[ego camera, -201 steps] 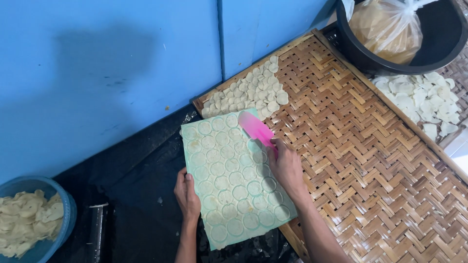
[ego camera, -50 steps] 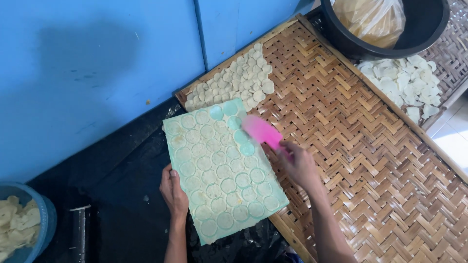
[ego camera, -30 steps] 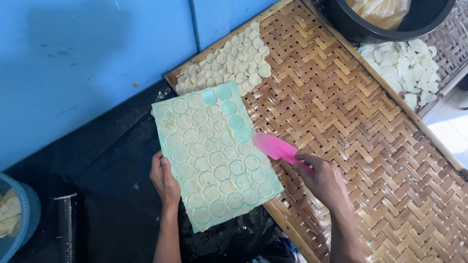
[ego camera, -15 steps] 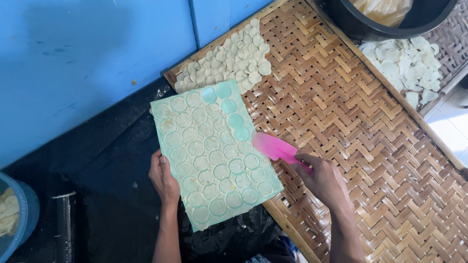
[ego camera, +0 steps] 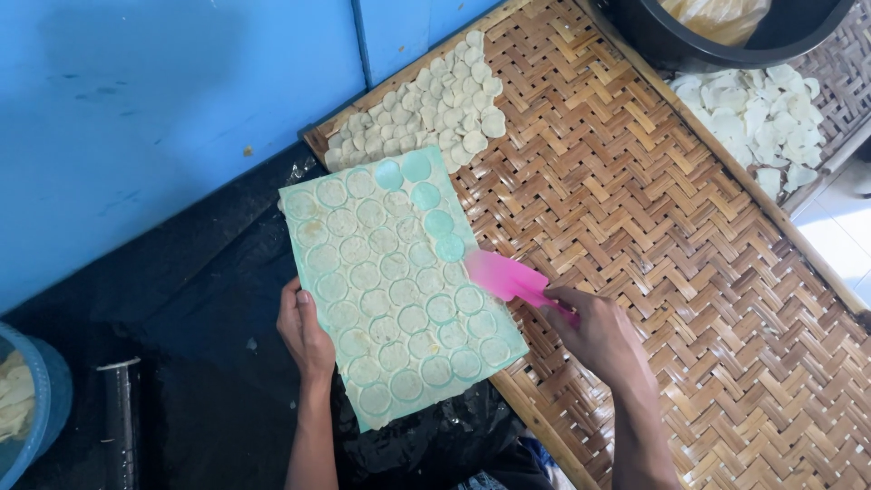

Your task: Cutting small circular shapes from a sheet of dough and placing them on a drying rack.

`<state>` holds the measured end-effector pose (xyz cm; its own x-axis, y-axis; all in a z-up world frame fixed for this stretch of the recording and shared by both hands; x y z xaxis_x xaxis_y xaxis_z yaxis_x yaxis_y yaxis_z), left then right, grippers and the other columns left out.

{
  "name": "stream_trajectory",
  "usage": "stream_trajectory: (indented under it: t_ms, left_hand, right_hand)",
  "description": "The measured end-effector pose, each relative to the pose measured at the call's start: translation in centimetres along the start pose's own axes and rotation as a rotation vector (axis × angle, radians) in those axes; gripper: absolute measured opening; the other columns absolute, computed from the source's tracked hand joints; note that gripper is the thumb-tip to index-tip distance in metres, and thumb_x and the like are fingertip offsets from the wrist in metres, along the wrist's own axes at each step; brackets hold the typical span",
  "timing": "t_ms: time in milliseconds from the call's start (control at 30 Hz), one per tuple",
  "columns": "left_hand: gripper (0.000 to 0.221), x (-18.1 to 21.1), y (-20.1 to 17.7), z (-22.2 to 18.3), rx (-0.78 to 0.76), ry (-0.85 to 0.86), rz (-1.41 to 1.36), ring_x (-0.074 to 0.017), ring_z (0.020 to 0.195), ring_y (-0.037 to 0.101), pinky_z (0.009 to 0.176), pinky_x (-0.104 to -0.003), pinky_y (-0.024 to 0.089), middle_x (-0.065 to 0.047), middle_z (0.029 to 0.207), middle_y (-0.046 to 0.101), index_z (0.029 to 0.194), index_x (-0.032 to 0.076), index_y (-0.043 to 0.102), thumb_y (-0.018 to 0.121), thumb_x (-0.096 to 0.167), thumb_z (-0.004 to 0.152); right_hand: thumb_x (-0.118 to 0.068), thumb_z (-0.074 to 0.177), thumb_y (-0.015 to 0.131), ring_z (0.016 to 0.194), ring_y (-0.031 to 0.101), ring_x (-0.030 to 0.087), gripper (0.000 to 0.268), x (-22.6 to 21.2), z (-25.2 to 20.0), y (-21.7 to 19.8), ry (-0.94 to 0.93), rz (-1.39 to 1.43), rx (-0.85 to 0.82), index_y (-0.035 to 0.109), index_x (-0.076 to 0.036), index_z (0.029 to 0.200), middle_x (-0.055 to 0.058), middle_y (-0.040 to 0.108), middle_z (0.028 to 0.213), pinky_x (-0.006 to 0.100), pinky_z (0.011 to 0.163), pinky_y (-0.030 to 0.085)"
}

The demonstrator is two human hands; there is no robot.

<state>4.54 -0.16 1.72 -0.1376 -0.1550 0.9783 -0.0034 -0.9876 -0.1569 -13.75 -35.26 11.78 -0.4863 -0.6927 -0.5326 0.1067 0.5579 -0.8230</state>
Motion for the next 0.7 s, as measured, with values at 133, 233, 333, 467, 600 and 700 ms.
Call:
stream_trajectory:
  t_ms: [133, 233, 333, 467, 600, 700]
  left_hand:
    - [0.067, -0.3, -0.1, 0.0, 0.012, 0.000, 0.015, -0.0262, 0.103, 0.067, 0.089, -0.037, 0.052, -0.021, 0.115, 0.068, 0.128, -0.007, 0.058, 0.043, 0.054, 0.106]
    - [0.067, -0.4, -0.1, -0.1, 0.008, 0.003, 0.014, -0.0266, 0.105, 0.067, 0.090, -0.037, 0.052, -0.021, 0.115, 0.068, 0.128, -0.008, 0.058, 0.043, 0.054, 0.107]
    - [0.067, -0.1, -0.1, -0.1, 0.006, 0.007, 0.039, -0.0261, 0.103, 0.067, 0.088, -0.037, 0.053, -0.020, 0.114, 0.067, 0.128, -0.007, 0.059, 0.041, 0.055, 0.106]
    - [0.068, 0.3, -0.1, -0.1, 0.007, -0.011, 0.021, -0.0265, 0.103, 0.067, 0.088, -0.037, 0.053, -0.020, 0.114, 0.068, 0.127, -0.007, 0.059, 0.042, 0.055, 0.105]
    - [0.068, 0.1, -0.1, 0.0, 0.004, -0.002, 0.033, -0.0270, 0.104, 0.067, 0.088, -0.037, 0.053, -0.021, 0.115, 0.068, 0.128, -0.007, 0.059, 0.041, 0.054, 0.106]
    - [0.067, 0.1, 0.0, 0.0, 0.001, -0.001, 0.022, -0.0274, 0.106, 0.067, 0.091, -0.038, 0.052, -0.022, 0.117, 0.068, 0.129, -0.008, 0.058, 0.042, 0.053, 0.106]
  right_hand:
    - [-0.034, 0.088, 0.071, 0.080, 0.079, 0.027, 0.038, 0.0, 0.6, 0.0, 0.117, -0.048, -0.048, 0.075, -0.013, 0.120, 0.014, 0.081, 0.093, 0.041, 0.077, 0.061]
    - [-0.034, 0.088, 0.071, 0.081, 0.079, 0.026, 0.038, -0.2, 1.0, 0.5, 0.039, -0.018, -0.058, 0.075, -0.011, 0.118, 0.013, 0.080, 0.096, 0.041, 0.076, 0.061]
    - [-0.034, 0.088, 0.072, 0.080, 0.078, 0.024, 0.039, 0.9, 1.5, 1.4, 0.102, 0.005, -0.139, 0.075, -0.013, 0.120, 0.014, 0.080, 0.092, 0.040, 0.077, 0.059]
    - [-0.030, 0.092, 0.068, 0.068, 0.069, 0.018, 0.036, 3.5, 2.5, 3.6, -0.024, 0.258, -0.264, 0.075, -0.006, 0.118, 0.010, 0.077, 0.081, 0.035, 0.064, 0.055]
    - [-0.029, 0.094, 0.066, 0.058, 0.057, 0.011, 0.035, 4.5, 2.8, 4.8, 0.057, 0.496, -0.397, 0.074, -0.006, 0.120, 0.003, 0.067, 0.071, 0.030, 0.051, 0.045]
    - [-0.027, 0.095, 0.064, 0.055, 0.053, 0.010, 0.034, 5.9, 3.4, 5.6, 0.097, 0.707, -0.410, 0.072, -0.007, 0.121, 0.001, 0.063, 0.070, 0.028, 0.048, 0.042]
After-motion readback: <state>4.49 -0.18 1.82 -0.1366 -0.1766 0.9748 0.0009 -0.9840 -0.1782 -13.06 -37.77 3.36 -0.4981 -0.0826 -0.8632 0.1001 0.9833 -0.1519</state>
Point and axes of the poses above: each hand's wrist, its own z-axis towards the middle knuckle, its own y-axis out of the palm, x = y × z, the point moved 5 cm from there along z, towards the middle knuckle
